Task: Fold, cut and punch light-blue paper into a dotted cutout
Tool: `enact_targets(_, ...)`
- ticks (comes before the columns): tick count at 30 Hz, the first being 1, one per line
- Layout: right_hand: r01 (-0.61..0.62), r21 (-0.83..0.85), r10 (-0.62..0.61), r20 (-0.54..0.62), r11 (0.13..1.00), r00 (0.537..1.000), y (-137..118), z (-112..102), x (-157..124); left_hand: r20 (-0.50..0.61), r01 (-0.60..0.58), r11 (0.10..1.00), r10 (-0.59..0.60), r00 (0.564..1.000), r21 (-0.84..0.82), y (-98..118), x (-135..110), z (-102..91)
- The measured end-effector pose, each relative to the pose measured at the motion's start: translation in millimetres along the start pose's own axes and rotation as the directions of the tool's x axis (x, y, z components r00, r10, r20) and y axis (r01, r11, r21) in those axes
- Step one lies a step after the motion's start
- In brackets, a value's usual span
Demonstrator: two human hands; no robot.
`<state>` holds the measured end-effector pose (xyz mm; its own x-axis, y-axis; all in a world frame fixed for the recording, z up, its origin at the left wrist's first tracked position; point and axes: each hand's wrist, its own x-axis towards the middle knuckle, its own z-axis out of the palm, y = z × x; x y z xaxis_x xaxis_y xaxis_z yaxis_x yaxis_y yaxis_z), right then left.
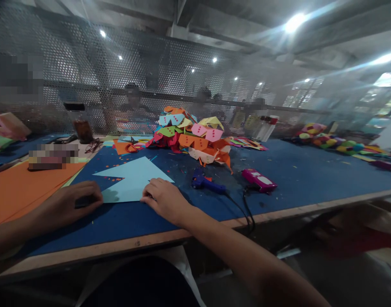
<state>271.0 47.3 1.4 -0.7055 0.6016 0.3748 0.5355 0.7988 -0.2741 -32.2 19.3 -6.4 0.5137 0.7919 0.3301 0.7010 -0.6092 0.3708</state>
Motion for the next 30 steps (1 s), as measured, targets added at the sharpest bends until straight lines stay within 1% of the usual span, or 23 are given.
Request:
enact_targets(7, 0.018, 0.022, -0.017, -0.017, 1.0, 1.0, 0.2, 0.2, 0.1, -0.006, 0.006, 1.0, -0.006, 1.0, -0.009, -4.7, -0.9, 3.3)
enact_targets(11, 0.007, 0.001, -0.007, -0.009, 1.0, 1.0, 0.9, 1.3, 0.2, -0.006, 0.009, 1.0, -0.009, 1.0, -0.009, -5.2, -0.6, 3.8)
enact_targets(17, 0.017, -0.062, -0.016, 0.013, 0.998, 1.0, -0.1, 0.8, 1.1, 0.009, 0.016, 0.999, -0.016, 1.0, -0.034, 1.5, -0.2, 1.6)
enact_targets(21, 0.016, -0.07, -0.013, 0.032, 0.997, 0.999, -0.4, 0.6, 1.6, 0.013, 0.022, 0.999, -0.022, 1.0, -0.045, 3.8, 0.0, 1.0)
enact_targets(26, -0.007, -0.062, 0.01, 0.036, 0.998, 0.999, -0.5, 0.9, 1.3, 0.02, 0.021, 0.999, -0.02, 1.0, -0.05, -3.6, -0.1, 4.1)
enact_targets(30, -0.051, -0.064, 0.053, 0.038, 0.997, 0.998, -2.9, -0.7, 2.8, -0.01, 0.032, 0.999, -0.032, 0.999, -0.043, -7.2, 0.1, 6.0)
